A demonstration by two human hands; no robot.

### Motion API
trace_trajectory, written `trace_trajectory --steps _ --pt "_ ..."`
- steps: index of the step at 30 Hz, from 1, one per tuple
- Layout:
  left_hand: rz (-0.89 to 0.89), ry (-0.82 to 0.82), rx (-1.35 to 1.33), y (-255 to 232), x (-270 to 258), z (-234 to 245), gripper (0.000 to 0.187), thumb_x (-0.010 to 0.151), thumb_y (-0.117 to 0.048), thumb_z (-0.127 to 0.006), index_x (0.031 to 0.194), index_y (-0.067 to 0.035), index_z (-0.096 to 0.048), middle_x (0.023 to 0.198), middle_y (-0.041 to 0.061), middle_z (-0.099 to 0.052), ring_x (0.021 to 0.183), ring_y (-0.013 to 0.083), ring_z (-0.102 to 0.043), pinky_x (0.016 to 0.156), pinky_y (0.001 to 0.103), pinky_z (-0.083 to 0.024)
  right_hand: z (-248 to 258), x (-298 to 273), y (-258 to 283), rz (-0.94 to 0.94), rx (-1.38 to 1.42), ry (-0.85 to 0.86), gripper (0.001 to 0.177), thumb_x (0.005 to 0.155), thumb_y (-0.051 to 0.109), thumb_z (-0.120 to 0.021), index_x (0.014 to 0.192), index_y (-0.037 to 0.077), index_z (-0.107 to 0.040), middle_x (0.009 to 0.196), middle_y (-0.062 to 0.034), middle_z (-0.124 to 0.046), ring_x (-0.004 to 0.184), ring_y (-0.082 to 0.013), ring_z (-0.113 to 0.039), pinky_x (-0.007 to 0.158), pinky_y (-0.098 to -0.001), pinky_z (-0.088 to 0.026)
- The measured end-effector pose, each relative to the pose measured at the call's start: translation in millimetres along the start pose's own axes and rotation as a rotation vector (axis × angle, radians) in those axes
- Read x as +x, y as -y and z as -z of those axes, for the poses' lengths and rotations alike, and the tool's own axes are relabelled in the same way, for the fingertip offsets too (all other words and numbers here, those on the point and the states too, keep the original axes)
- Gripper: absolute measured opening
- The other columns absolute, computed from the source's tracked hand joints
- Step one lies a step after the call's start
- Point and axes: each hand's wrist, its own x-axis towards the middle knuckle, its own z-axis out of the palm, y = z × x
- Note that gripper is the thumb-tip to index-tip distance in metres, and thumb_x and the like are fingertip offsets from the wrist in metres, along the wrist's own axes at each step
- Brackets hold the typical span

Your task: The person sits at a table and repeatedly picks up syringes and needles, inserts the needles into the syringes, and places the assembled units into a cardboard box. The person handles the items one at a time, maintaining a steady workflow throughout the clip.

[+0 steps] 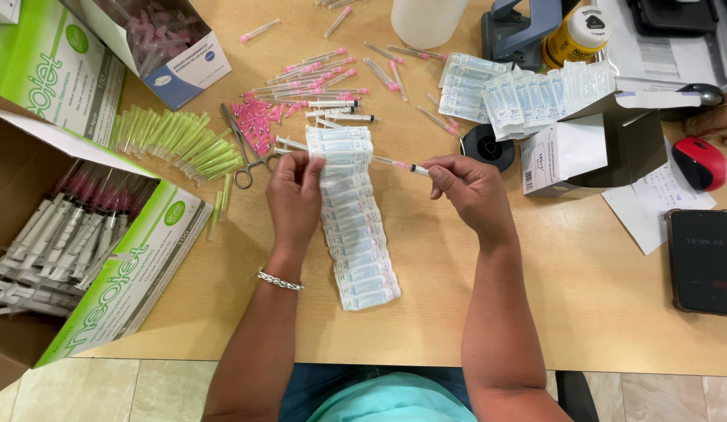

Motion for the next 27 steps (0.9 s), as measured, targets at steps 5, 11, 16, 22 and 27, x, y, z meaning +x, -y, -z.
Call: trace_trajectory --steps 5,11,16,22,27 --pt "-0.615 -0.003 0.407 -28 -15 -6 0.063 0.095 -0.049 -0.072 0.132 -0.001 -0.056 0.106 0.013 -0.054 0.105 0.0308 -0.05 0.096 0.043 -0.045 -2 -2 6 0.087 0.009 0.037 0.016 0.091 0.008 -0.08 0.107 0.008 -0.081 0.083 -0.0058 -0.076 0.077 -0.0085 -0.061 0.078 -0.026 -0.052" --pt "-0.885 0.365 0.646 1 -22 -16 0.015 0.099 -0.03 -0.066 0.098 -0.018 -0.073 0.082 0.003 -0.063 0.088 0.0279 -0.065 0.082 0.044 -0.045 -12 0 10 0.206 0.005 0.194 0.015 0.086 0.0 -0.078 0.1 0.005 -0.081 0.086 -0.0191 -0.076 0.083 -0.03 -0.072 0.082 -0.0431 -0.055" --pt "-0.903 0.373 0.748 2 -23 -21 0.01 0.095 -0.023 -0.065 0.087 -0.018 -0.066 0.073 0.001 -0.064 0.077 0.0249 -0.06 0.077 0.042 -0.041 -14 1 14 0.099 -0.132 0.231 0.013 0.087 0.01 -0.077 0.098 0.008 -0.083 0.087 -0.0096 -0.081 0.078 -0.0214 -0.072 0.075 -0.0335 -0.055" --pt "-0.978 0.317 0.755 -11 -32 -18 0.008 0.084 -0.006 -0.064 0.085 -0.014 -0.063 0.07 0.004 -0.061 0.069 0.0268 -0.053 0.074 0.039 -0.038 -21 -1 27 -0.234 -0.054 0.273 0.013 0.089 0.016 -0.074 0.082 0.008 -0.081 0.078 -0.0018 -0.079 0.076 -0.0051 -0.069 0.068 -0.0206 -0.048" --pt "-0.979 0.247 0.694 -12 -23 -18 0.002 0.094 -0.015 -0.067 0.093 -0.013 -0.065 0.078 0.002 -0.064 0.077 0.0249 -0.058 0.079 0.038 -0.041 -25 0 26 -0.373 0.076 0.277 0.023 0.093 0.02 -0.071 0.105 0.009 -0.087 0.065 -0.0027 -0.068 0.067 -0.0072 -0.061 0.061 -0.0229 -0.041"
